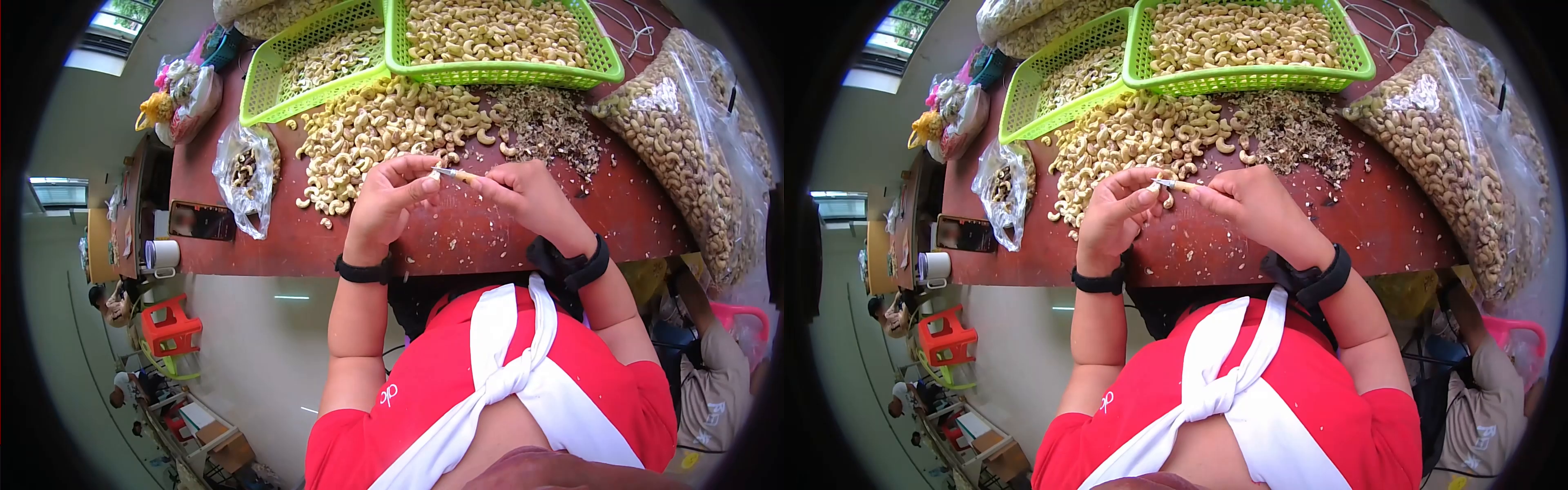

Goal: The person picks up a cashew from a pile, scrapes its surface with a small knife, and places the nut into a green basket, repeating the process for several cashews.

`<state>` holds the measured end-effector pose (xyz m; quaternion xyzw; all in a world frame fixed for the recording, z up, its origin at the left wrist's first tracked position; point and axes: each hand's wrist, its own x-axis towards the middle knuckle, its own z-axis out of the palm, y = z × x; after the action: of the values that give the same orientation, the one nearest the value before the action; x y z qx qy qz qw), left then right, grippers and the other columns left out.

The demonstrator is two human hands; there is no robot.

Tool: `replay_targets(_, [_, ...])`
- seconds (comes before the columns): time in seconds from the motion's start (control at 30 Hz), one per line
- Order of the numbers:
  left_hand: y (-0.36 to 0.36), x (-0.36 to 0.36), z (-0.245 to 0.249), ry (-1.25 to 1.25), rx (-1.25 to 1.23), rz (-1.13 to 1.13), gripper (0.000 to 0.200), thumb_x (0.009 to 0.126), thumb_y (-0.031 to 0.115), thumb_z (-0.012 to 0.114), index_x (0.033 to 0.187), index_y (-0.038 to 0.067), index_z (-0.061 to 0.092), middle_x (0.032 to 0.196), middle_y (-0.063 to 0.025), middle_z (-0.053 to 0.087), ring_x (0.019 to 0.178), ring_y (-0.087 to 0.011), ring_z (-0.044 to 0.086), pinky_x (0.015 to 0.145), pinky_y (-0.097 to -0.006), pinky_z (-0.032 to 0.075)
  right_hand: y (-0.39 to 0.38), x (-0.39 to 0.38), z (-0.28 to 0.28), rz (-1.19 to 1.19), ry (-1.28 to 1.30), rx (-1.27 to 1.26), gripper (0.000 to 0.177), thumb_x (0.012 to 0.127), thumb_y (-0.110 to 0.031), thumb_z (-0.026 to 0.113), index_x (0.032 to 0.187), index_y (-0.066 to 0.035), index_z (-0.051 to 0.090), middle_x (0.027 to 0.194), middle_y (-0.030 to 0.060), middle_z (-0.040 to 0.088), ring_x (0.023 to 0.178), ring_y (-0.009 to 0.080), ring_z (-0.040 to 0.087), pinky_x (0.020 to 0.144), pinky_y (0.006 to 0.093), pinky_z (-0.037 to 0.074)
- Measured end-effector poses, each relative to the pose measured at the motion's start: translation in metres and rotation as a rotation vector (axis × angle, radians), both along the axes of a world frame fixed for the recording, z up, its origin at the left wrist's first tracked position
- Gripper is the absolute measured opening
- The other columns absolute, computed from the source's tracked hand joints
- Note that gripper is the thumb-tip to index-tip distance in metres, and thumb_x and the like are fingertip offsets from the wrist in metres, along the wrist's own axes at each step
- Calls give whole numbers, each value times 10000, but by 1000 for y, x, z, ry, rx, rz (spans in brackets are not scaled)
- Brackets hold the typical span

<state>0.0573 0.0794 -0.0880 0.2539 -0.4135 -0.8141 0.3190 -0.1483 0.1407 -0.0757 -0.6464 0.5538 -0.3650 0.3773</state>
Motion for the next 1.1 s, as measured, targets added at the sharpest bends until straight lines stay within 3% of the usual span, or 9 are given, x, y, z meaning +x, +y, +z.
replay_targets(0.37, [7, -11, 5, -37, -108, 96, 359, 683, -94, 606, 1030, -49, 525, 914, -114, 583, 756, -157, 591, 667, -241, 494, 2, 2, 0, 33, -51, 54, 368, 791, -290, 562, 604, 26, 538, 449, 112, 404, 410, 107, 330, 398, 300, 296])
replay_targets(0.43, [8, -10, 8, -131, -124, 107, 355, 678, -77, 633, 1020, -39, 543, 907, -79, 593, 795, -113, 570, 677, -220, 475, 2, 1, 0, 27, -37, 63, 372, 789, -296, 564, 604, 26, 540, 449, 114, 407, 409, 106, 334, 398, 299, 299])
replay_targets(0.67, [3, -5, 4, -172, -68, 2, 338, 684, -77, 627, 1010, -34, 550, 890, -70, 594, 781, -106, 566, 683, -214, 467, -1, 0, -11, 15, -43, 62, 402, 785, -326, 570, 586, 22, 536, 426, 76, 373, 405, 91, 323, 386, 288, 286])
replay_targets(0.87, [5, -14, -2, -84, -116, 83, 356, 679, -80, 628, 1022, -30, 547, 854, -52, 590, 752, -98, 557, 668, -207, 459, -1, -2, -11, 39, -50, 109, 406, 793, -333, 564, 588, 17, 548, 416, 42, 369, 409, 73, 324, 381, 272, 283])
replay_targets(1.1, [8, -13, -2, -207, -56, 114, 273, 701, -26, 636, 961, -29, 551, 778, -66, 596, 644, -102, 559, 560, -200, 455, -3, -1, -15, 7, -39, 83, 398, 793, -323, 563, 594, 22, 549, 417, 63, 386, 400, 73, 342, 380, 277, 291])
